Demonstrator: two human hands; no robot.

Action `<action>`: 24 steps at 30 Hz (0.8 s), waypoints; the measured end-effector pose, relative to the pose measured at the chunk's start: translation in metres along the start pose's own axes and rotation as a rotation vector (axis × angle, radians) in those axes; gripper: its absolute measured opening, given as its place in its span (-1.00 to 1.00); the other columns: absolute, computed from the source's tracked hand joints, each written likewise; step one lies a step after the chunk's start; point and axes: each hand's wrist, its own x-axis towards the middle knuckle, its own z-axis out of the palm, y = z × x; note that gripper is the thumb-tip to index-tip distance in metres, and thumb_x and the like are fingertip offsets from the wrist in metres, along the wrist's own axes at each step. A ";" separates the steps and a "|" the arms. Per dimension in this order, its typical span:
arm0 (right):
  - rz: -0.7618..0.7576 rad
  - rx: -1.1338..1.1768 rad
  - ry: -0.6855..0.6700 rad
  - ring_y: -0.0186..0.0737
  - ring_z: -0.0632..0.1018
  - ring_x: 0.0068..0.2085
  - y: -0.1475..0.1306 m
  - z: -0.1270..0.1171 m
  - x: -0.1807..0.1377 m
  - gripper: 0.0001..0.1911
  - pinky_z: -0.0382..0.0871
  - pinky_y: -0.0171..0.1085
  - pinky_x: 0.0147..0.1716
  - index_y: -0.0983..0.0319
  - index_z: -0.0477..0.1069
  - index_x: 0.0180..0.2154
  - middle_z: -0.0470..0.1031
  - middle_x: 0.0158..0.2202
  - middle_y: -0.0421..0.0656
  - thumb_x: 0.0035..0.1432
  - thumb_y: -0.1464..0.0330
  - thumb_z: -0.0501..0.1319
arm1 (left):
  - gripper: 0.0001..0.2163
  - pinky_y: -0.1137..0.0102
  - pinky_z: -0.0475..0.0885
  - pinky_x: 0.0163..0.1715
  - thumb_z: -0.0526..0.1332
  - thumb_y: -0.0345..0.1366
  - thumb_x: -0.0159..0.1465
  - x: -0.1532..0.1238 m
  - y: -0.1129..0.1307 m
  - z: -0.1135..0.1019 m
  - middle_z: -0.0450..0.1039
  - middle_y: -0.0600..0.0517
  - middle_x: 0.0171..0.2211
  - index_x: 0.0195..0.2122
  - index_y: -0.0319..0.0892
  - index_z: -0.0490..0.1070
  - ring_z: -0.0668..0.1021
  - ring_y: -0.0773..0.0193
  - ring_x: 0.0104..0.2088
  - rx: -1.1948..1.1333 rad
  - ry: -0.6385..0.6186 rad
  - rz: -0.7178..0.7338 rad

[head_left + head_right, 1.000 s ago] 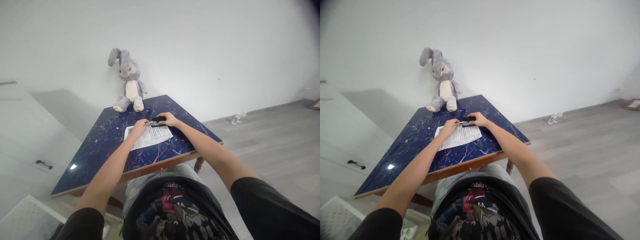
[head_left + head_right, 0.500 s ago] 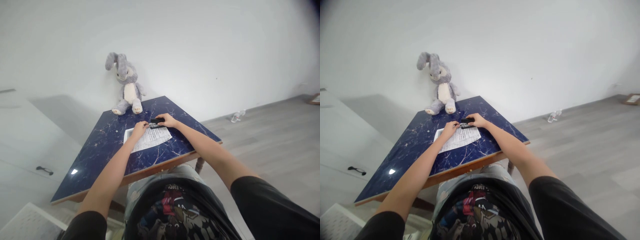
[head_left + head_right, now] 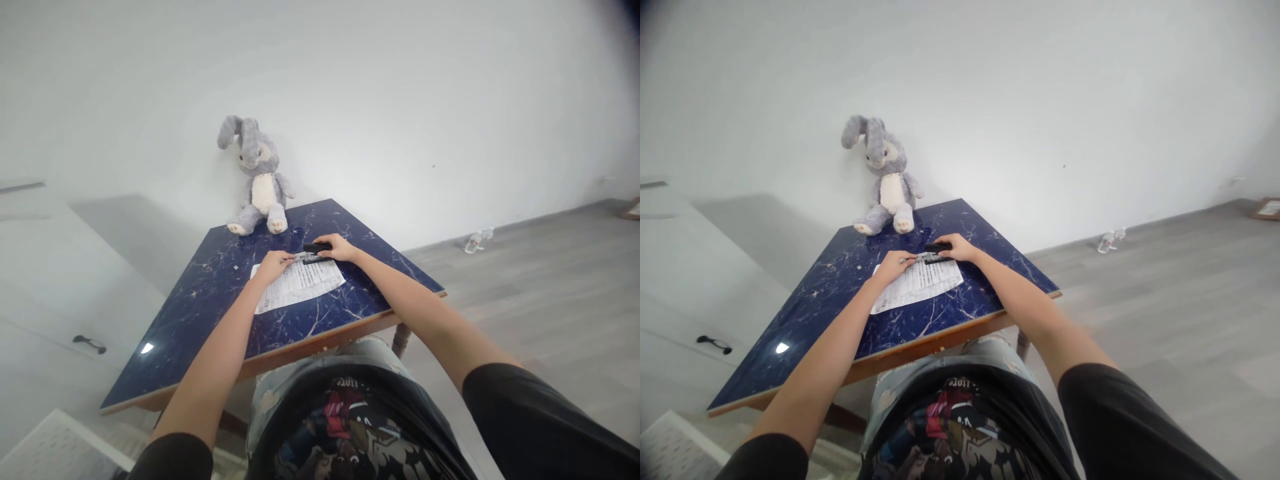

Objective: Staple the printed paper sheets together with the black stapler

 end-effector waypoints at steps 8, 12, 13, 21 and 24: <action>0.039 0.370 -0.084 -0.01 0.67 -0.13 -0.009 -0.001 -0.001 -0.43 0.53 -0.13 -0.03 0.32 0.64 -0.02 0.69 -0.12 -0.05 -0.08 0.20 0.53 | -0.63 0.21 0.49 0.08 0.46 -0.25 0.11 -0.009 0.020 -0.004 0.71 -0.06 -0.21 -0.04 -0.18 0.68 0.68 0.04 -0.12 -0.366 0.050 -0.044; 0.011 0.371 -0.157 -0.02 0.67 -0.15 -0.021 0.007 0.002 -0.45 0.53 -0.17 -0.06 0.33 0.65 -0.05 0.69 -0.16 -0.07 -0.09 0.21 0.54 | -0.70 0.26 0.51 0.00 0.45 -0.27 0.05 -0.004 0.036 0.005 0.70 0.01 -0.27 -0.16 -0.19 0.67 0.67 0.07 -0.17 -0.328 0.040 0.029; 0.019 0.369 -0.165 -0.02 0.67 -0.15 -0.024 0.010 0.003 -0.45 0.53 -0.17 -0.06 0.33 0.65 -0.05 0.69 -0.17 -0.07 -0.08 0.21 0.54 | -0.71 0.27 0.51 -0.02 0.46 -0.27 0.04 -0.003 0.037 0.006 0.69 0.03 -0.28 -0.18 -0.18 0.67 0.66 0.08 -0.18 -0.320 0.035 0.041; 0.093 0.503 -0.012 -0.02 0.67 -0.09 -0.026 0.002 0.005 -0.45 0.52 -0.09 0.03 0.27 0.63 -0.06 0.68 -0.09 -0.05 -0.13 0.25 0.58 | -0.73 0.26 0.48 0.04 0.40 -0.14 0.20 0.005 0.019 0.006 0.68 -0.02 -0.22 -0.15 -0.17 0.63 0.66 0.11 -0.15 -0.296 0.158 0.059; 0.196 0.505 0.206 0.00 0.67 -0.13 -0.013 -0.018 0.000 -0.45 0.53 -0.06 -0.02 0.25 0.63 -0.09 0.69 -0.14 -0.06 -0.18 0.25 0.58 | -0.69 0.17 0.43 0.15 0.30 -0.11 0.33 0.003 0.013 0.006 0.65 -0.12 -0.04 0.00 -0.17 0.57 0.62 0.02 0.02 -0.104 0.129 -0.013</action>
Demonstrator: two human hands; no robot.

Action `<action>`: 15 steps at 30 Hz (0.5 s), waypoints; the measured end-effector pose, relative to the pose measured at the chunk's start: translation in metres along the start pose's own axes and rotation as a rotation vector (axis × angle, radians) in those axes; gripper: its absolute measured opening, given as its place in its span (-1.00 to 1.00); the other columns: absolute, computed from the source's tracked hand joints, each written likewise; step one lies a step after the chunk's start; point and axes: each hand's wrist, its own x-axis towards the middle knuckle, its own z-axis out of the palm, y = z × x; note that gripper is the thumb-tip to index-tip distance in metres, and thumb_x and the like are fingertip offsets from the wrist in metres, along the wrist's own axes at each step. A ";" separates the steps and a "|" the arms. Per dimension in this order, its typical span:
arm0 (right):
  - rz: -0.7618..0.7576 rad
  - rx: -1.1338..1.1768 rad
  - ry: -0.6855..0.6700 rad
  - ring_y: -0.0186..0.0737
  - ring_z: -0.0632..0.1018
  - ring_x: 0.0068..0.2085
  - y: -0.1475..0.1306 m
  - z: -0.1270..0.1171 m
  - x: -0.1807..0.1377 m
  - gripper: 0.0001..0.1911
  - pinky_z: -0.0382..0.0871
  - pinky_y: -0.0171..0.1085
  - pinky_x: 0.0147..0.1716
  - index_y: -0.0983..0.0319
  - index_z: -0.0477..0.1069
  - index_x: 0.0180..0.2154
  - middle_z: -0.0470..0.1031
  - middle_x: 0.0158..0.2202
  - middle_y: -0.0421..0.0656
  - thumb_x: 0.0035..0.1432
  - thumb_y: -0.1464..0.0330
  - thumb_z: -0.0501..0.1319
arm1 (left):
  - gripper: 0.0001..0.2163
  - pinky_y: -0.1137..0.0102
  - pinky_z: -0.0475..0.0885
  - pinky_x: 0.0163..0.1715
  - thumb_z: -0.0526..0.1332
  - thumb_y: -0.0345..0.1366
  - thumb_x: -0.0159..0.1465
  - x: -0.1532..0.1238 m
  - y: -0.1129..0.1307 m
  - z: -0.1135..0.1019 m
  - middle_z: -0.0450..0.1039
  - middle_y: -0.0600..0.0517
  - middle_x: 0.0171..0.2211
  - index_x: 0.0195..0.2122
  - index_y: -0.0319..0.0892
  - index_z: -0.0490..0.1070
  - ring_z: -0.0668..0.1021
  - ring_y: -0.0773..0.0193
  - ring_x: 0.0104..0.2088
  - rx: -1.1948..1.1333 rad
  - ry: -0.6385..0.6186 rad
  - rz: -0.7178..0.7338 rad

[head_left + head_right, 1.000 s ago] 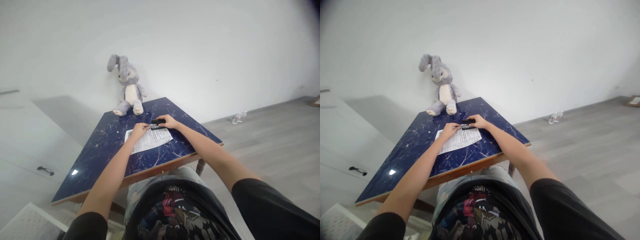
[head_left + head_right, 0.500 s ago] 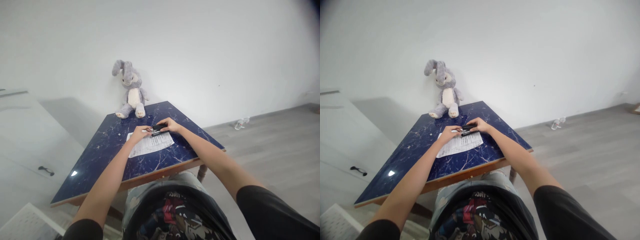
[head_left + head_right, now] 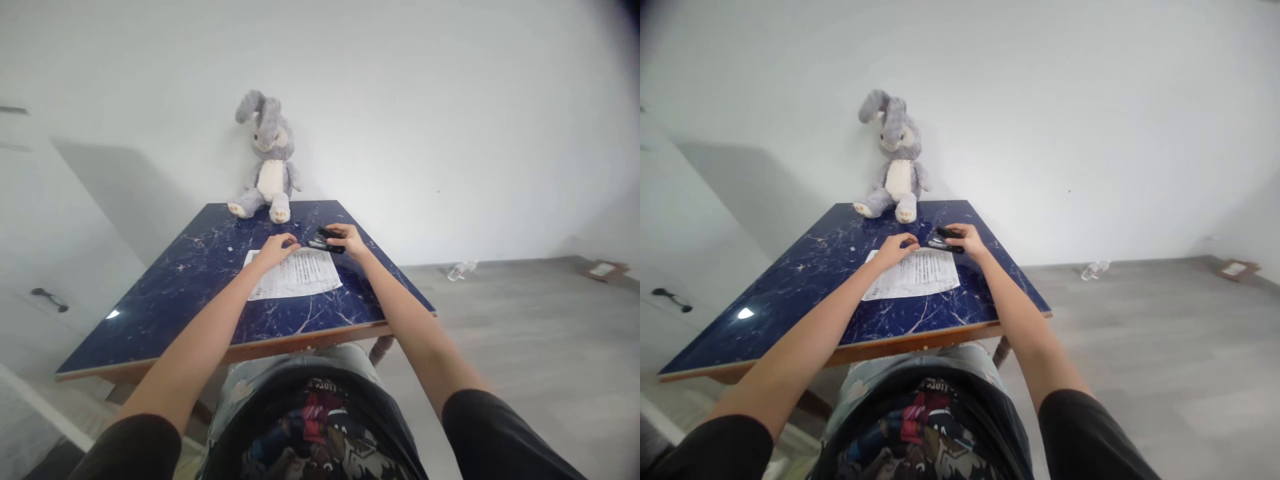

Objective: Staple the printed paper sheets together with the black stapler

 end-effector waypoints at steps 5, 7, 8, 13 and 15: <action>0.098 -0.207 0.388 0.12 0.67 -0.10 0.014 -0.041 -0.002 -0.46 0.54 0.05 0.00 0.27 0.62 -0.15 0.69 -0.11 0.00 -0.27 0.26 0.54 | -0.57 -0.09 0.25 0.27 0.15 -0.10 0.46 -0.011 -0.004 0.002 0.34 -0.27 0.33 0.28 -0.17 0.35 0.39 -0.17 0.31 0.392 -0.218 -0.129; 0.115 -0.365 0.427 0.17 0.67 -0.07 0.016 -0.048 -0.003 -0.48 0.53 0.08 0.04 0.28 0.62 -0.17 0.69 -0.13 0.02 -0.28 0.28 0.52 | -0.59 -0.05 0.29 0.23 0.13 -0.11 0.47 -0.013 -0.002 0.003 0.35 -0.27 0.29 0.27 -0.16 0.33 0.42 -0.15 0.27 0.427 -0.236 -0.131; 0.120 -0.432 0.421 0.18 0.67 -0.06 0.017 -0.049 -0.003 -0.49 0.52 0.08 0.06 0.28 0.62 -0.18 0.69 -0.14 0.03 -0.27 0.29 0.51 | -0.62 -0.03 0.31 0.20 0.14 -0.14 0.46 -0.012 -0.001 0.002 0.38 -0.26 0.24 0.24 -0.16 0.34 0.43 -0.15 0.24 0.436 -0.226 -0.123; 0.183 -0.544 0.230 0.15 0.66 -0.04 0.014 -0.041 0.001 -0.56 0.49 0.04 0.10 0.26 0.62 -0.20 0.69 -0.15 0.01 -0.23 0.33 0.48 | -0.79 0.07 0.34 0.14 0.11 -0.33 0.45 -0.008 0.000 0.000 0.45 -0.18 0.09 0.06 -0.14 0.41 0.50 -0.03 0.12 0.408 -0.140 -0.142; 0.208 -0.534 0.145 0.13 0.67 -0.06 0.013 -0.036 0.002 -0.55 0.49 0.02 0.08 0.24 0.63 -0.20 0.69 -0.17 -0.02 -0.25 0.33 0.50 | -0.81 0.11 0.36 0.12 0.09 -0.36 0.45 -0.007 -0.002 -0.002 0.46 -0.17 0.08 0.00 -0.15 0.44 0.51 -0.02 0.11 0.404 -0.119 -0.167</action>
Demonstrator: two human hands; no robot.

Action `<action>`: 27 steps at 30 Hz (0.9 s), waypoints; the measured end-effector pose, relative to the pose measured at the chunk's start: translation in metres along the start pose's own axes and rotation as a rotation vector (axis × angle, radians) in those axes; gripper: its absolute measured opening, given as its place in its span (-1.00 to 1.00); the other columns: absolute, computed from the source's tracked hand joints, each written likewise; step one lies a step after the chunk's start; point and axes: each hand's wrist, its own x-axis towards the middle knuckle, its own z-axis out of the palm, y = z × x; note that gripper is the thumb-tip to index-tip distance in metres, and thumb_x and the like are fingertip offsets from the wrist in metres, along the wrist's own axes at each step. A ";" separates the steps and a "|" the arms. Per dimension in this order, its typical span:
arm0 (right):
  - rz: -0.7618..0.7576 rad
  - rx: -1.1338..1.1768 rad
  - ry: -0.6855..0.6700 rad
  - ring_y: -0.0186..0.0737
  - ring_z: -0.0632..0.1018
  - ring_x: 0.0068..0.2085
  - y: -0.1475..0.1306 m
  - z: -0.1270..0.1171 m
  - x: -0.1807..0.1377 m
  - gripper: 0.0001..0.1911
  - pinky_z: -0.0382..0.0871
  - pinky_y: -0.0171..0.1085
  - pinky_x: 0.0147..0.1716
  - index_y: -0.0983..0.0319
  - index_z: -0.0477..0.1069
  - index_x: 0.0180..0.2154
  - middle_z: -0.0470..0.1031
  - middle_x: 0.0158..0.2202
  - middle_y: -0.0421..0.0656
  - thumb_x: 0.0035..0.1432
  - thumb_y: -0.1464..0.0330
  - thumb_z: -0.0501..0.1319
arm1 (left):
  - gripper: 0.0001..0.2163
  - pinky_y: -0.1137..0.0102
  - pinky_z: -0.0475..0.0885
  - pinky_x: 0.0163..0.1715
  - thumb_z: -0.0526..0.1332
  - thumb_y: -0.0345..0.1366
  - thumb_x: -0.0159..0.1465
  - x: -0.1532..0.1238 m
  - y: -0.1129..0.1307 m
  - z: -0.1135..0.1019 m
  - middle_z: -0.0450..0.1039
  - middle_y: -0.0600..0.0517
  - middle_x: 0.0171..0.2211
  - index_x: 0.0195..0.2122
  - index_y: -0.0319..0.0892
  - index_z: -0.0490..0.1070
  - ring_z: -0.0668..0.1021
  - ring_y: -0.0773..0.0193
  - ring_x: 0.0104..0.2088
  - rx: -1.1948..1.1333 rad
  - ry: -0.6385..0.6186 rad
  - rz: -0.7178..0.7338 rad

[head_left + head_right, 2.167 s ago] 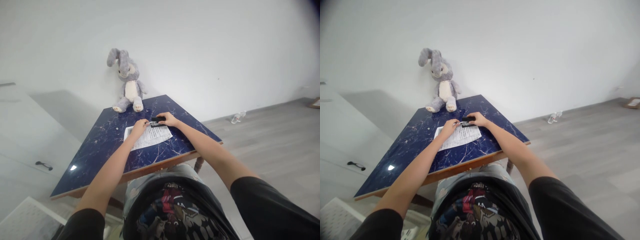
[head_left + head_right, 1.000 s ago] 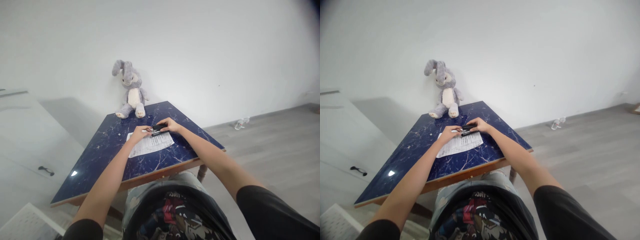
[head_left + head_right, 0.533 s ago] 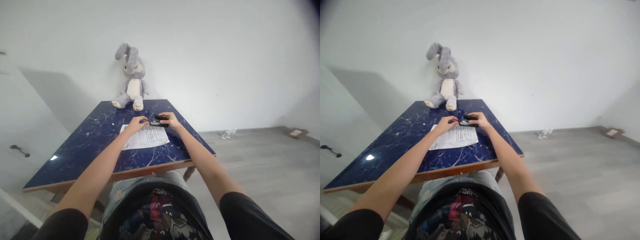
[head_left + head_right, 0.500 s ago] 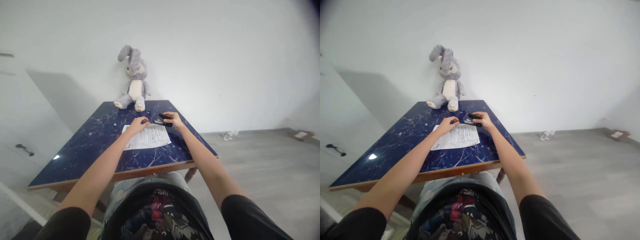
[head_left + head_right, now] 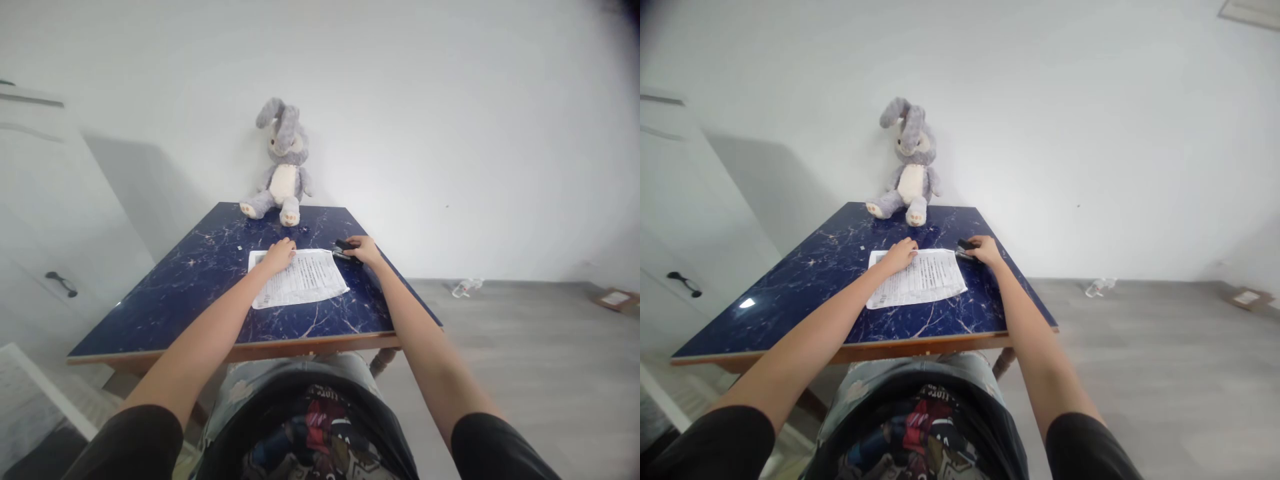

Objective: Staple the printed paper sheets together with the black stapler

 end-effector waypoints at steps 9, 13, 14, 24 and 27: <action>-0.083 0.055 -0.217 0.00 0.65 -0.12 -0.013 -0.001 -0.010 -0.58 0.49 -0.08 -0.01 0.24 0.60 -0.21 0.69 -0.19 -0.09 -0.22 0.31 0.47 | -0.80 0.16 0.41 0.03 0.10 -0.38 0.43 -0.002 -0.011 -0.006 0.60 -0.21 -0.06 -0.02 -0.17 0.47 0.62 -0.04 -0.02 -0.004 0.067 -0.113; -0.132 0.108 -0.320 -0.04 0.64 -0.14 -0.015 -0.001 -0.013 -0.56 0.47 -0.09 0.01 0.25 0.60 -0.19 0.67 -0.19 -0.11 -0.21 0.32 0.50 | -0.80 0.21 0.44 -0.02 0.11 -0.38 0.42 -0.005 -0.013 -0.008 0.62 -0.21 -0.11 -0.08 -0.17 0.52 0.64 -0.01 -0.08 -0.016 0.077 -0.159; -0.140 0.127 -0.350 -0.04 0.64 -0.14 -0.016 0.000 -0.013 -0.55 0.46 -0.09 0.01 0.25 0.59 -0.18 0.66 -0.19 -0.10 -0.20 0.32 0.51 | -0.80 0.22 0.44 -0.04 0.11 -0.38 0.41 -0.005 -0.013 -0.009 0.63 -0.20 -0.12 -0.08 -0.17 0.53 0.65 0.00 -0.10 -0.021 0.079 -0.162; -0.242 0.059 -0.533 0.02 0.62 -0.09 -0.048 0.013 -0.028 -0.54 0.47 -0.06 0.05 0.22 0.58 -0.16 0.63 -0.15 -0.08 -0.03 0.10 0.51 | -0.77 0.30 0.45 -0.09 0.12 -0.39 0.39 -0.006 0.000 -0.003 0.64 -0.16 -0.12 -0.07 -0.17 0.57 0.64 0.07 -0.13 -0.167 0.116 -0.095; -0.258 -0.015 -0.474 -0.01 0.61 -0.11 -0.054 0.014 -0.026 -0.51 0.48 -0.12 -0.04 0.22 0.60 -0.17 0.63 -0.17 -0.06 0.23 -0.08 0.30 | -0.80 0.31 0.46 -0.09 0.17 -0.40 0.36 -0.007 -0.001 0.000 0.64 -0.15 -0.15 -0.12 -0.17 0.59 0.64 0.08 -0.16 -0.225 0.125 -0.102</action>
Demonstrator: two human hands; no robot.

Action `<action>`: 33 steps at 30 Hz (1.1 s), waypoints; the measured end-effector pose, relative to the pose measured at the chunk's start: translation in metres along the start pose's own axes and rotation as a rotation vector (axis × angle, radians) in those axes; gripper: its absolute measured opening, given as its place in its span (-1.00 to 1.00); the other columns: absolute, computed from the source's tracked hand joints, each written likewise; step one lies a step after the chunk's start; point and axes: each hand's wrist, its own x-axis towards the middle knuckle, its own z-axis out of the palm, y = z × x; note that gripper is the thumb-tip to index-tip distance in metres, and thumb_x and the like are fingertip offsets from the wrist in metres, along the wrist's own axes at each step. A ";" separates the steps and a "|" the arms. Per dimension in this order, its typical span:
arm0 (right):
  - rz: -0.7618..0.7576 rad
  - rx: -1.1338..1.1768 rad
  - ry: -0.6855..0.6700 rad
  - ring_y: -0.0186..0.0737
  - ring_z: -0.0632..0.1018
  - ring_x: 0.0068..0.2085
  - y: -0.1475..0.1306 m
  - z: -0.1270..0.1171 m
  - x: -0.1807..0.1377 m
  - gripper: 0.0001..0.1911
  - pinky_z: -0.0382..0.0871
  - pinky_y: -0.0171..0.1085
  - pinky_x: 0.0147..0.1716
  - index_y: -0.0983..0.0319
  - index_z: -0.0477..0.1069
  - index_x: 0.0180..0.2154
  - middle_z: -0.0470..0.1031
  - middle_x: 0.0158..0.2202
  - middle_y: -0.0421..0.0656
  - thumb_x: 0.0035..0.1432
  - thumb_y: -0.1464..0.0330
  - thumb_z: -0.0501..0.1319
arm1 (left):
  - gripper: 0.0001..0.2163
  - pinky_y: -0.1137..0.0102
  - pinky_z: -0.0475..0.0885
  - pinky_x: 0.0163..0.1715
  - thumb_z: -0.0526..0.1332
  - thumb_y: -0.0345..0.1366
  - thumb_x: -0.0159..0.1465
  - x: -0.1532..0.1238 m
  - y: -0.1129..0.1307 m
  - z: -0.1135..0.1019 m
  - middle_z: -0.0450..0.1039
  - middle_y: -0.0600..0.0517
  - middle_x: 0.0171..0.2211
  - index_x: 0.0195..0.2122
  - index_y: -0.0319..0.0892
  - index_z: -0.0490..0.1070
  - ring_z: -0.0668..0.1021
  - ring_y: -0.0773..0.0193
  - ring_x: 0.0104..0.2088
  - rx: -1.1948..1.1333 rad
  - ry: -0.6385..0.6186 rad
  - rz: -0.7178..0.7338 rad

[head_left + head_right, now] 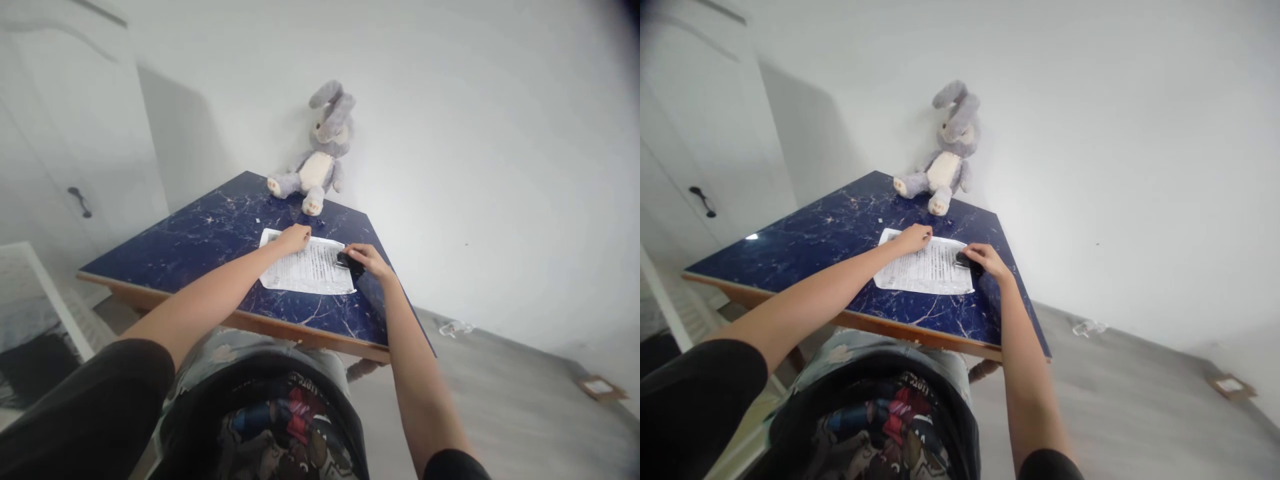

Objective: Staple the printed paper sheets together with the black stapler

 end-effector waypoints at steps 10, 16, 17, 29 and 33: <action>0.012 -0.098 0.474 -0.04 0.60 -0.23 -0.054 0.003 0.038 -0.21 0.49 -0.14 -0.20 0.25 0.56 -0.30 0.63 -0.24 0.02 0.30 -0.30 -0.03 | -0.82 0.29 0.49 -0.16 0.23 -0.41 0.28 -0.002 -0.002 0.000 0.65 -0.16 -0.22 -0.19 -0.18 0.63 0.66 0.06 -0.23 -0.006 -0.007 -0.021; -0.252 -0.590 0.554 0.06 0.49 0.05 -0.103 -0.010 0.055 -0.40 0.36 0.10 0.15 0.16 0.53 0.03 0.56 -0.03 0.00 0.48 -0.07 -0.11 | -0.82 0.27 0.51 -0.15 0.24 -0.41 0.27 -0.002 -0.003 0.001 0.65 -0.17 -0.23 -0.19 -0.18 0.64 0.67 0.03 -0.24 0.013 -0.024 -0.009; -0.251 -0.655 0.543 0.09 0.45 0.12 -0.100 -0.007 0.060 -0.42 0.34 0.15 0.18 0.14 0.49 0.11 0.52 0.05 0.01 0.49 -0.04 -0.11 | -0.82 0.27 0.51 -0.15 0.24 -0.41 0.28 -0.002 -0.002 0.002 0.65 -0.18 -0.22 -0.19 -0.19 0.64 0.67 0.02 -0.23 0.014 -0.022 -0.005; 0.101 -0.777 0.005 0.37 0.26 0.36 -0.018 0.093 0.072 -0.52 0.08 0.53 0.24 0.15 0.44 0.20 0.35 0.28 0.14 0.52 0.14 -0.10 | -0.80 0.34 0.48 -0.04 0.23 -0.38 0.32 0.003 -0.003 0.006 0.66 -0.15 -0.13 -0.11 -0.19 0.62 0.65 0.08 -0.11 0.043 -0.047 0.014; -0.008 -0.581 0.188 0.11 0.46 0.19 -0.028 0.069 0.075 -0.51 0.27 0.11 0.27 0.18 0.51 0.09 0.49 0.14 0.07 0.51 0.11 -0.08 | -0.79 0.34 0.48 -0.10 0.23 -0.42 0.29 0.002 -0.005 0.005 0.66 -0.15 -0.16 -0.12 -0.19 0.63 0.66 0.07 -0.14 0.061 -0.054 0.038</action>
